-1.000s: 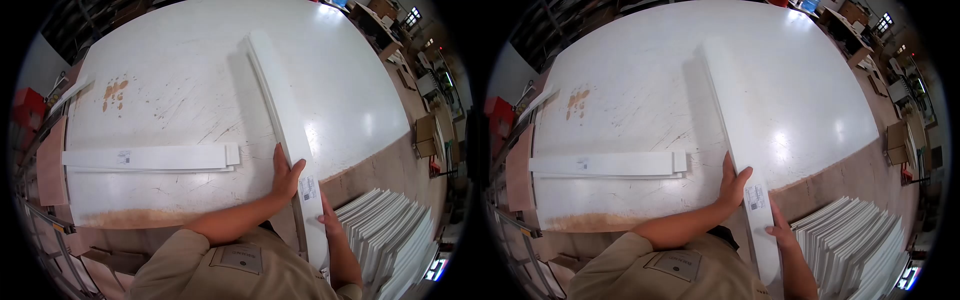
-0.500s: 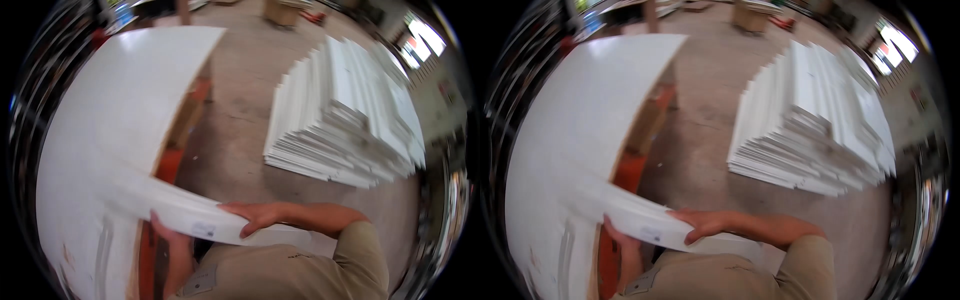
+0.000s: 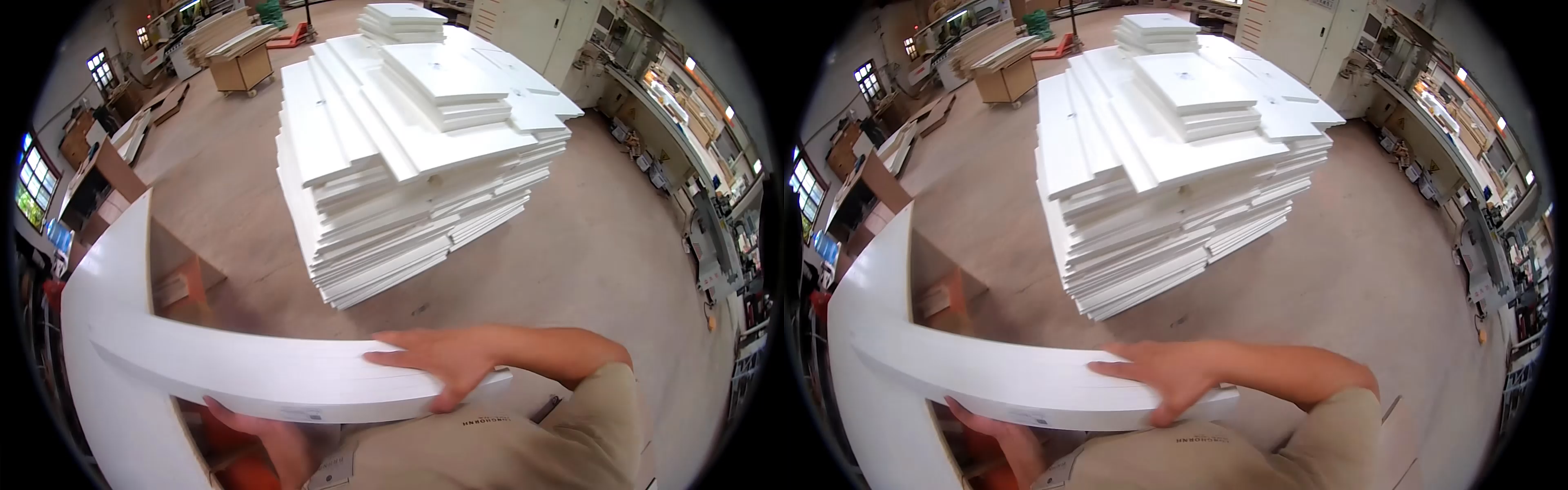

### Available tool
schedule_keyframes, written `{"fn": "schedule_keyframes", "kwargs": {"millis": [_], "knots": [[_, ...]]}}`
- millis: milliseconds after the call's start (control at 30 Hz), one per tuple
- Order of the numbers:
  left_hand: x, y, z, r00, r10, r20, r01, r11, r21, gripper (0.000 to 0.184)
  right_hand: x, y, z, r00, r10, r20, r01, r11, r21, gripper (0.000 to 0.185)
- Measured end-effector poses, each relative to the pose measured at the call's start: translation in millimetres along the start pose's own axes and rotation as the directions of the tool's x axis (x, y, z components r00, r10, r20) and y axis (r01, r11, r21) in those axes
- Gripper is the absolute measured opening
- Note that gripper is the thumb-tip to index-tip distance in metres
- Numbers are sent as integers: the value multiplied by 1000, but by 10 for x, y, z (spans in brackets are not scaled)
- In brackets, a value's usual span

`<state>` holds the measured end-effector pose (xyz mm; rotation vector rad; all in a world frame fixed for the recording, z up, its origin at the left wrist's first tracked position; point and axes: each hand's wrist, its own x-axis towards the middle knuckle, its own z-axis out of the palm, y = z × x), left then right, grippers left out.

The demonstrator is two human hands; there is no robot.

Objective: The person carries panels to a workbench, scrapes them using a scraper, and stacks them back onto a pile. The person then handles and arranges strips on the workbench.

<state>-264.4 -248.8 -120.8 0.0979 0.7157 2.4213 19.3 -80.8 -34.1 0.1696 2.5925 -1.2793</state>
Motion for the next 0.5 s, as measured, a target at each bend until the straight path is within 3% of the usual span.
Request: {"fn": "schedule_keyframes", "kwargs": {"millis": [67,133,200,233,367,433,500], "knots": [[193,-318,349,929,-81,360,119,989,-85,71,-424,157,-172,994,52,-99,-53,999,-6,111],[425,-700,681,892,-123,436,186,977,-104,70,-726,291,-282,948,18,-318,-10,1000,28,108],[454,-1179,1225,797,-174,578,302,944,-133,68,-1093,411,-404,920,81,-384,-76,997,28,107],[475,-1433,1463,897,-163,412,196,980,-39,77,-1259,483,-446,882,115,-457,-119,993,20,106],[347,-2361,2635,712,-337,616,473,878,-67,67,-2005,786,-462,752,203,-627,-123,978,170,109],[183,-2814,3183,792,-337,510,376,926,27,69,-2298,966,-405,713,247,-657,-97,962,257,111],[116,-3233,3460,768,-294,569,379,925,-34,68,-2579,1153,-452,585,184,-790,56,962,265,108]]}}
